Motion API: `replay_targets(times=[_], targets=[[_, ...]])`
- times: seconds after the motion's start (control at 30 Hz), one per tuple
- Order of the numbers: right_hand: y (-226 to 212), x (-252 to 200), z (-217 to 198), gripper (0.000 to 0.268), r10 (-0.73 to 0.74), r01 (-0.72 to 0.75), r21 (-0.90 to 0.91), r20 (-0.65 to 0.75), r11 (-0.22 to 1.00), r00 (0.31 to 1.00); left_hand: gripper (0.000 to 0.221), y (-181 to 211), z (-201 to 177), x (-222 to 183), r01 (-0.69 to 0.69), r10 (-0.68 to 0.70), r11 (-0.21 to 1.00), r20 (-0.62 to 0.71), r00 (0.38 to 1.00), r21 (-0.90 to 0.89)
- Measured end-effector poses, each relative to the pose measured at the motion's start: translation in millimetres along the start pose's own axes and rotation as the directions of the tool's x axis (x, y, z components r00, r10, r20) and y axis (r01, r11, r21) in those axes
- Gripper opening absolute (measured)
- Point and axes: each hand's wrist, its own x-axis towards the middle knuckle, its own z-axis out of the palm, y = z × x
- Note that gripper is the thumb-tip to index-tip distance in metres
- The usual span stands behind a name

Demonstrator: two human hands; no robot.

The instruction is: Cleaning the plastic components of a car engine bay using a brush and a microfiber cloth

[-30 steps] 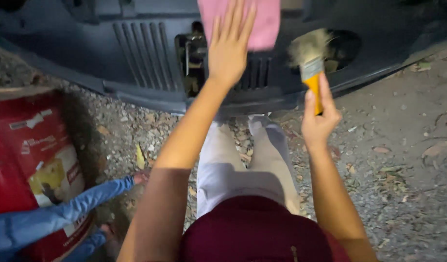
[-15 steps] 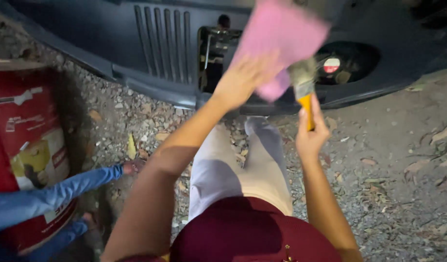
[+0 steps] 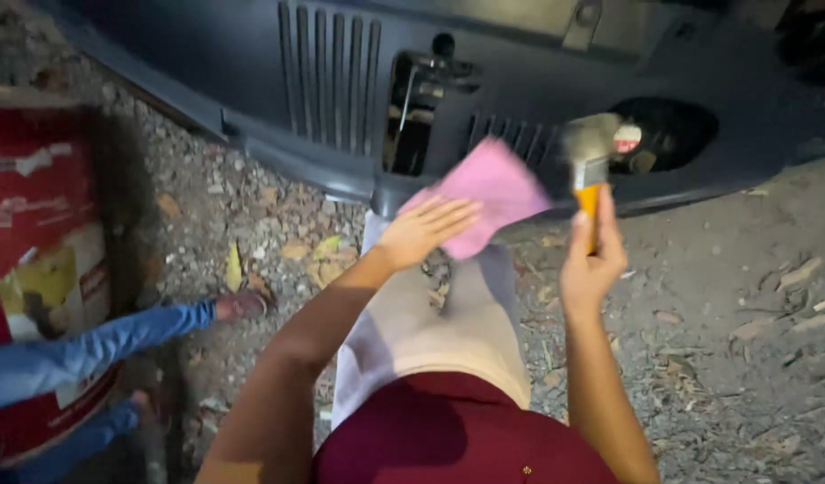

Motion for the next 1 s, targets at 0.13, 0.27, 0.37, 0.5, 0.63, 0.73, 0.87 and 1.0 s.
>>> replay_targets(times=[0.13, 0.27, 0.37, 0.5, 0.63, 0.73, 0.87, 1.0], targets=[[-37.1, 18.7, 35.2, 0.037, 0.019, 0.006, -0.140, 0.173, 0.990, 0.985, 0.076, -10.2, -4.9, -34.8, -0.033, 0.033, 0.999, -0.012, 0.999, 0.030], [-49.0, 53.2, 71.5, 0.039, -0.119, 0.171, -0.293, 0.188, 0.941, 0.975, 0.069, -9.7, -8.1, -48.0, 0.013, -0.014, 0.999, -0.037, 0.999, -0.035], [-68.9, 17.1, 71.6, 0.039, -0.092, 0.144, -0.246, 0.212, 0.959, 0.973, 0.066, -1.0, -13.0, -67.7, 0.018, -0.019, 0.997, -0.014, 1.000, -0.073], [-59.9, -24.9, 63.8, 0.033, 0.062, -0.013, -0.176, 0.279, 0.984, 0.958, 0.075, -28.9, -24.2, -82.2, 0.109, -0.110, 0.992, 0.007, 0.994, 0.057], [-45.8, 24.1, 66.0, 0.033, -0.064, 0.099, -0.161, 0.211, 0.982, 0.975, 0.080, -23.9, -28.0, -95.1, 0.185, -0.184, 0.982, 0.052, 0.982, -0.029], [-53.5, 53.3, 97.0, 0.034, -0.101, 0.125, -0.165, 0.147, 0.978, 0.984, 0.078, -22.7, -27.3, -94.6, 0.193, -0.192, 0.981, 0.060, 0.980, -0.006], [-86.9, -21.4, 89.2, 0.032, 0.007, 0.055, -0.244, 0.244, 0.968, 0.970, 0.075, -26.2, -13.6, -97.0, 0.207, -0.202, 0.976, 0.067, 0.977, -0.071], [-59.3, -46.5, 69.5, 0.031, 0.140, -0.052, -0.322, 0.258, 0.945, 0.956, 0.073, -28.3, -3.3, -101.6, 0.187, -0.185, 0.982, 0.050, 0.981, -0.024]])
